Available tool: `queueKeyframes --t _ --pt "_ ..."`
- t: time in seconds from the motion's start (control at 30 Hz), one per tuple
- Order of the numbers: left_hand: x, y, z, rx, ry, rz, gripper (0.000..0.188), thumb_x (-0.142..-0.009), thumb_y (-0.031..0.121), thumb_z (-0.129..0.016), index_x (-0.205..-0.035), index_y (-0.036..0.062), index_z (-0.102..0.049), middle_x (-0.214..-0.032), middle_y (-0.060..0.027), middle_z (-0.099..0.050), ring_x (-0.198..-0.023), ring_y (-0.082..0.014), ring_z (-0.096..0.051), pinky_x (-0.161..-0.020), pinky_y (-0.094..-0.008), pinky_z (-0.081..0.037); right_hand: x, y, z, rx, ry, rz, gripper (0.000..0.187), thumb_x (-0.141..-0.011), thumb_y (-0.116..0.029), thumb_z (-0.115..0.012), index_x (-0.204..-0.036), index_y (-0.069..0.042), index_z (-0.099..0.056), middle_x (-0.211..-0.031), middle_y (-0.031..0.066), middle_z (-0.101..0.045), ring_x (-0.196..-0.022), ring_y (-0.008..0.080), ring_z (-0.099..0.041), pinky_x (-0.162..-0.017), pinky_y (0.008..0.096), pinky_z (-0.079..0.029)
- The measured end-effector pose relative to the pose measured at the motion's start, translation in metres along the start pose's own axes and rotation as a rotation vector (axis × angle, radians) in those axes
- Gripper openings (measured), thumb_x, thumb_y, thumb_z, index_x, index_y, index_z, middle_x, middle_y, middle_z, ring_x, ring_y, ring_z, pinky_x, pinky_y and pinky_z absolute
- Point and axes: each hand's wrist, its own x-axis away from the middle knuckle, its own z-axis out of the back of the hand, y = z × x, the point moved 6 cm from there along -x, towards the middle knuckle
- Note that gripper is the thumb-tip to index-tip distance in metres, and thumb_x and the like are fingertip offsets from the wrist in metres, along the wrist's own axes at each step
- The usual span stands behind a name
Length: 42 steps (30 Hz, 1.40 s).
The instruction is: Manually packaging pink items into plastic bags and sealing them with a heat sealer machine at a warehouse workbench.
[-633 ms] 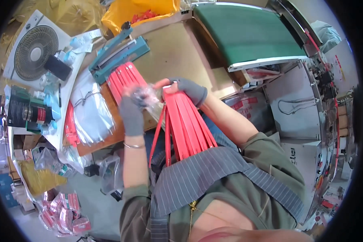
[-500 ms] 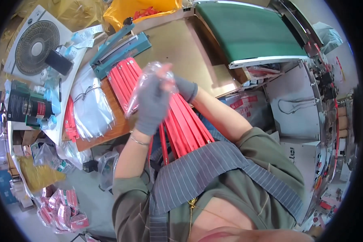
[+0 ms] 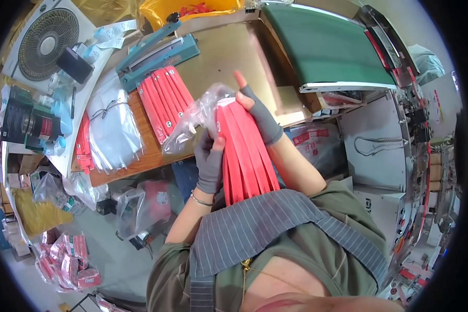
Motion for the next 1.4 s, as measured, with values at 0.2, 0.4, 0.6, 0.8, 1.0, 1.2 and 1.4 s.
queueKeyframes --t 0.2,0.4,0.6,0.8,1.0,1.2,1.4 --pt "-0.016 -0.017 0.03 -0.154 0.198 -0.064 0.01 -0.088 0.007 -0.055 -0.095 0.0017 -0.057 -0.087 0.0008 -0.054 -0.081 -0.0075 -0.047 -0.074 -0.0229 -0.041 -0.008 0.017 0.023 0.373 0.01 0.004 0.095 -0.086 -0.022 -0.062 -0.147 -0.006 0.009 -0.131 0.0154 -0.042 -0.114 0.0191 -0.046 -0.099 0.0299 -0.035" --pt "-0.042 -0.039 0.04 -0.064 0.301 -0.16 0.008 -0.087 0.005 -0.054 -0.08 0.0042 -0.051 -0.076 0.0039 -0.047 -0.069 -0.0039 -0.039 -0.06 -0.0202 -0.034 -0.01 0.043 0.016 0.532 -0.068 -0.089 0.11 -0.078 -0.015 -0.071 -0.144 -0.002 0.016 -0.131 0.0205 -0.04 -0.121 0.0233 -0.042 -0.103 0.0298 -0.031" --pt "-0.05 -0.031 0.044 -0.457 0.379 -0.283 0.028 -0.085 0.008 -0.055 -0.063 0.0056 -0.038 -0.059 0.0025 -0.036 -0.057 -0.0065 -0.033 -0.051 -0.0246 -0.031 -0.02 0.087 0.049 0.899 0.001 -0.062 0.111 -0.077 -0.016 -0.069 -0.142 -0.002 0.02 -0.124 0.0222 -0.048 -0.114 0.0257 -0.05 -0.098 0.029 -0.037" --pt "-0.021 -0.008 0.021 -0.703 0.177 -0.384 0.031 -0.081 0.01 -0.062 -0.062 0.0032 -0.038 -0.054 -0.0061 -0.032 -0.052 -0.0129 -0.031 -0.049 -0.03 -0.031 0.019 0.062 0.035 0.695 0.2 -0.097 0.094 -0.087 -0.02 -0.056 -0.144 -0.005 0.017 -0.118 0.0163 -0.053 -0.102 0.0191 -0.056 -0.089 0.0289 -0.042" --pt "0.037 0.014 0.005 -0.823 -0.184 -0.515 0.022 -0.071 0.011 -0.065 -0.065 0.0042 -0.045 -0.059 -0.013 -0.044 -0.054 -0.0329 -0.048 -0.05 -0.0384 -0.039 0.094 0.017 -0.004 -0.093 0.075 -0.207 0.084 -0.088 -0.024 -0.057 -0.148 -0.003 -0.001 -0.14 0.0172 -0.036 -0.126 0.0187 -0.039 -0.102 0.0298 -0.033" --pt "0.028 -0.013 0.01 -0.905 -0.339 -0.331 0.009 -0.073 0.014 -0.062 -0.08 0.0078 -0.06 -0.07 -0.013 -0.055 -0.065 -0.0334 -0.056 -0.055 -0.0406 -0.044 0.101 0.019 -0.007 1.165 -0.087 -0.194 0.065 -0.088 -0.034 -0.055 -0.14 -0.002 -0.031 -0.131 0.0227 -0.046 -0.116 0.0319 -0.05 -0.095 0.0354 -0.041" --pt "0.026 -0.011 0.001 -0.86 -0.296 -0.375 0.008 -0.071 0.013 -0.061 -0.075 0.0073 -0.058 -0.065 -0.0123 -0.053 -0.062 -0.0323 -0.056 -0.053 -0.0403 -0.044 0.088 0.009 -0.007 1.416 0.069 -0.138 0.044 -0.086 -0.037 -0.058 -0.108 0.001 -0.056 -0.087 0.0224 -0.06 -0.077 0.0387 -0.06 -0.068 0.0395 -0.047"
